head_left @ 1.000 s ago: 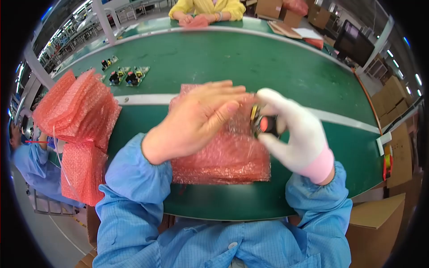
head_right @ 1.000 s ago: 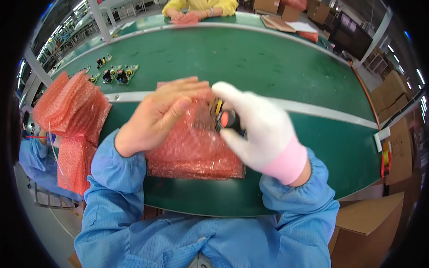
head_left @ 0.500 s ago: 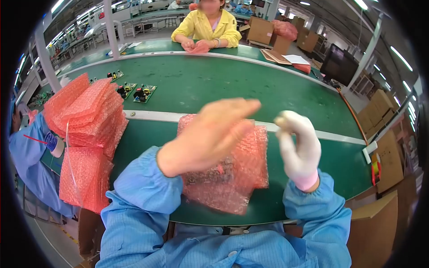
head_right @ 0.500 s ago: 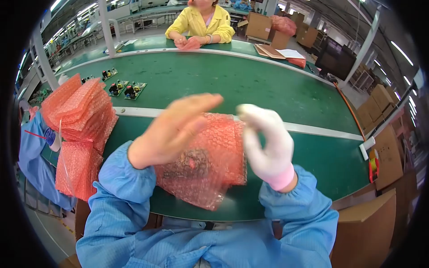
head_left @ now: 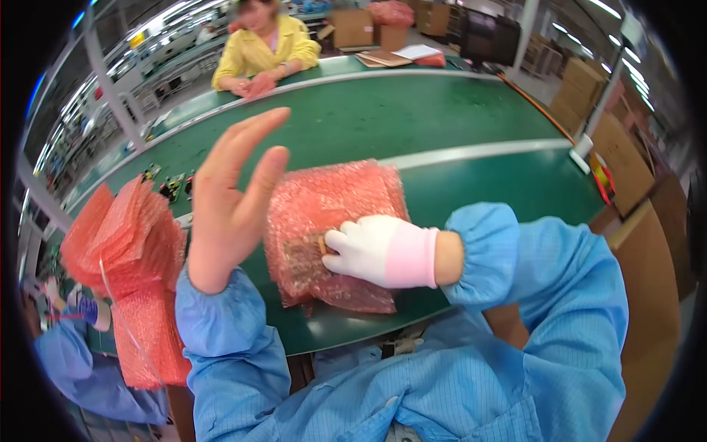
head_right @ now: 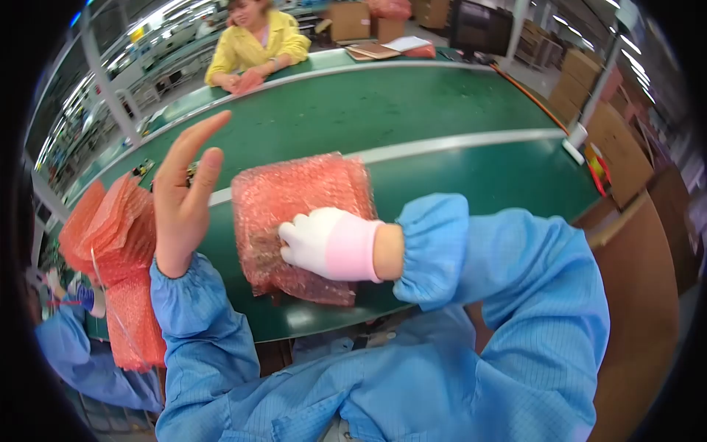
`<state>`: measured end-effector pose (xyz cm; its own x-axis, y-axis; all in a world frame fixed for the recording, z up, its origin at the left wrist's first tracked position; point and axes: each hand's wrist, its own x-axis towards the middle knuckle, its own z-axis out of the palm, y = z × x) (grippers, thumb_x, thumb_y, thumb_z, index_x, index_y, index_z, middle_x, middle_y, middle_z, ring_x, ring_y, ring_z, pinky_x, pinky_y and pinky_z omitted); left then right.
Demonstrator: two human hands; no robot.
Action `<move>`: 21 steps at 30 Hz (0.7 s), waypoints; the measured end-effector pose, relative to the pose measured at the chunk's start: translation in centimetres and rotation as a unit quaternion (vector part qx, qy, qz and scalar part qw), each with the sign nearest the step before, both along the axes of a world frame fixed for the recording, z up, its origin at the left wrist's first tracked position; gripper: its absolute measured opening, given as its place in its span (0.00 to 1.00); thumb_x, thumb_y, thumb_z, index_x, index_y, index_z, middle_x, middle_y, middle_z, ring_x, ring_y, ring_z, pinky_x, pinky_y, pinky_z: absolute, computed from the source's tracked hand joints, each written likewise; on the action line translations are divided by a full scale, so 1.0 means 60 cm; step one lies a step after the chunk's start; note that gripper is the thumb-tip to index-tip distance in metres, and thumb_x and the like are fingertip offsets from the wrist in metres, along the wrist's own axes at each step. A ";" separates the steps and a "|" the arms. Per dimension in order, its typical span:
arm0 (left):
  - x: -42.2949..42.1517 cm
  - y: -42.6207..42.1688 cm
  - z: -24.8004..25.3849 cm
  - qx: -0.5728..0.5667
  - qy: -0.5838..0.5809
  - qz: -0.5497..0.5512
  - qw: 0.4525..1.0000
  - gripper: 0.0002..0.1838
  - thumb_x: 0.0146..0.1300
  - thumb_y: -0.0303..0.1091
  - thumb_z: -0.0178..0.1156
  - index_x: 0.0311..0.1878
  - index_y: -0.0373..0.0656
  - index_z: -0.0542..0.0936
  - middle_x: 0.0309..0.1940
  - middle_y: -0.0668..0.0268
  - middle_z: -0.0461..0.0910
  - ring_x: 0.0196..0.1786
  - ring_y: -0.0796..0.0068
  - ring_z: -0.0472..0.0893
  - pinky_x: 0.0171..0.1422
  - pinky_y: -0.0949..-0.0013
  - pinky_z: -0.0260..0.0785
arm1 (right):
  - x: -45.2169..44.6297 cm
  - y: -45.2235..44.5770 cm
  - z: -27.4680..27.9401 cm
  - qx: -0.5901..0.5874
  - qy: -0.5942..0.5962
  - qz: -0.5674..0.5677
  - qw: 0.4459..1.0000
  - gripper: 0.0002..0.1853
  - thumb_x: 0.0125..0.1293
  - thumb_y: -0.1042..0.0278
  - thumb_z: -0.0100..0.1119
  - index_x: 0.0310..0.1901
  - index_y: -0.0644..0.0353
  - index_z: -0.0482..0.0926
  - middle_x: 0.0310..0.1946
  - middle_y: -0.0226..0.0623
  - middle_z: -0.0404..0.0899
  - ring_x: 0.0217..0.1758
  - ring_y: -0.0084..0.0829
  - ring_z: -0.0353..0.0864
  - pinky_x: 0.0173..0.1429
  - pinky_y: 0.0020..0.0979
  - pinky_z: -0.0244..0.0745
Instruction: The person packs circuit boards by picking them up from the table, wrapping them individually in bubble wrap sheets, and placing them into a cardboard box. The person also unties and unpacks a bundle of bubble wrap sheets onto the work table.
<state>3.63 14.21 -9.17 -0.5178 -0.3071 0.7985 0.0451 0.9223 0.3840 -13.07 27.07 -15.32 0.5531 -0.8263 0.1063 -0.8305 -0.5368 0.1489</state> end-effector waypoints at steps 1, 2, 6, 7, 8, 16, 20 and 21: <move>0.001 -0.002 -0.002 0.013 0.000 0.000 1.000 0.17 0.69 0.32 0.58 0.58 0.37 0.79 0.54 0.55 0.80 0.59 0.64 0.78 0.63 0.65 0.67 | -0.003 0.005 -0.002 -0.003 -0.007 -0.011 1.000 0.12 0.59 0.67 0.54 0.45 0.56 0.76 0.38 0.42 0.72 0.36 0.42 0.79 0.37 0.40 0.79; 0.000 -0.005 -0.004 0.027 0.000 -0.004 1.000 0.17 0.68 0.32 0.58 0.58 0.37 0.79 0.54 0.56 0.81 0.59 0.66 0.78 0.64 0.66 0.66 | -0.011 0.011 -0.005 -0.040 -0.050 -0.012 0.998 0.08 0.60 0.66 0.53 0.40 0.57 0.74 0.34 0.42 0.72 0.33 0.42 0.80 0.34 0.40 0.78; 0.003 -0.031 -0.011 0.059 -0.023 0.002 0.998 0.17 0.72 0.32 0.54 0.59 0.34 0.78 0.57 0.59 0.80 0.61 0.71 0.76 0.67 0.69 0.63 | -0.040 0.103 0.116 -0.231 0.025 -0.114 0.966 0.09 0.56 0.69 0.57 0.39 0.54 0.74 0.35 0.38 0.73 0.34 0.39 0.81 0.39 0.36 0.79; 0.001 -0.047 -0.016 0.074 -0.029 -0.003 0.997 0.17 0.73 0.33 0.53 0.60 0.34 0.78 0.57 0.59 0.80 0.61 0.71 0.76 0.67 0.70 0.63 | -0.066 0.138 0.155 -0.275 0.047 -0.114 0.954 0.12 0.56 0.72 0.56 0.43 0.53 0.76 0.36 0.39 0.76 0.36 0.40 0.82 0.41 0.36 0.79; -0.002 -0.066 -0.022 0.090 -0.035 -0.008 0.995 0.17 0.75 0.33 0.52 0.60 0.34 0.77 0.57 0.59 0.80 0.62 0.71 0.75 0.68 0.70 0.62 | -0.078 0.187 0.196 -0.354 0.108 -0.175 0.912 0.11 0.60 0.71 0.55 0.45 0.58 0.76 0.36 0.39 0.78 0.36 0.36 0.82 0.42 0.34 0.78; -0.064 -0.173 -0.097 0.071 -0.328 0.033 0.942 0.24 0.73 0.42 0.55 0.64 0.34 0.74 0.61 0.53 0.76 0.65 0.63 0.74 0.70 0.66 0.61 | -0.123 0.660 0.292 -0.542 0.004 -0.560 0.627 0.11 0.65 0.70 0.58 0.45 0.69 0.77 0.29 0.31 0.81 0.30 0.21 0.78 0.36 0.25 0.74; -0.074 -0.214 -0.158 0.018 -0.473 0.027 0.880 0.28 0.72 0.42 0.56 0.67 0.30 0.68 0.65 0.48 0.71 0.69 0.60 0.69 0.72 0.63 0.58 | -0.208 0.836 0.133 -0.478 0.007 -0.711 0.516 0.11 0.61 0.72 0.63 0.45 0.64 0.80 0.31 0.33 0.82 0.33 0.23 0.79 0.43 0.26 0.76; -0.068 -0.228 -0.175 0.003 -0.473 0.004 0.881 0.29 0.73 0.42 0.55 0.68 0.29 0.67 0.66 0.47 0.70 0.70 0.60 0.68 0.73 0.63 0.57 | -0.236 0.880 0.084 -0.408 -0.011 -0.772 0.487 0.13 0.62 0.67 0.62 0.46 0.62 0.80 0.35 0.39 0.82 0.38 0.32 0.81 0.46 0.31 0.77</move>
<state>-0.43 0.56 -19.70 -0.9487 -0.3161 0.0079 -0.3041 0.9187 0.2520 -27.21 79.87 -10.27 -0.6695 0.0662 0.7398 -0.1573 0.9608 -0.2283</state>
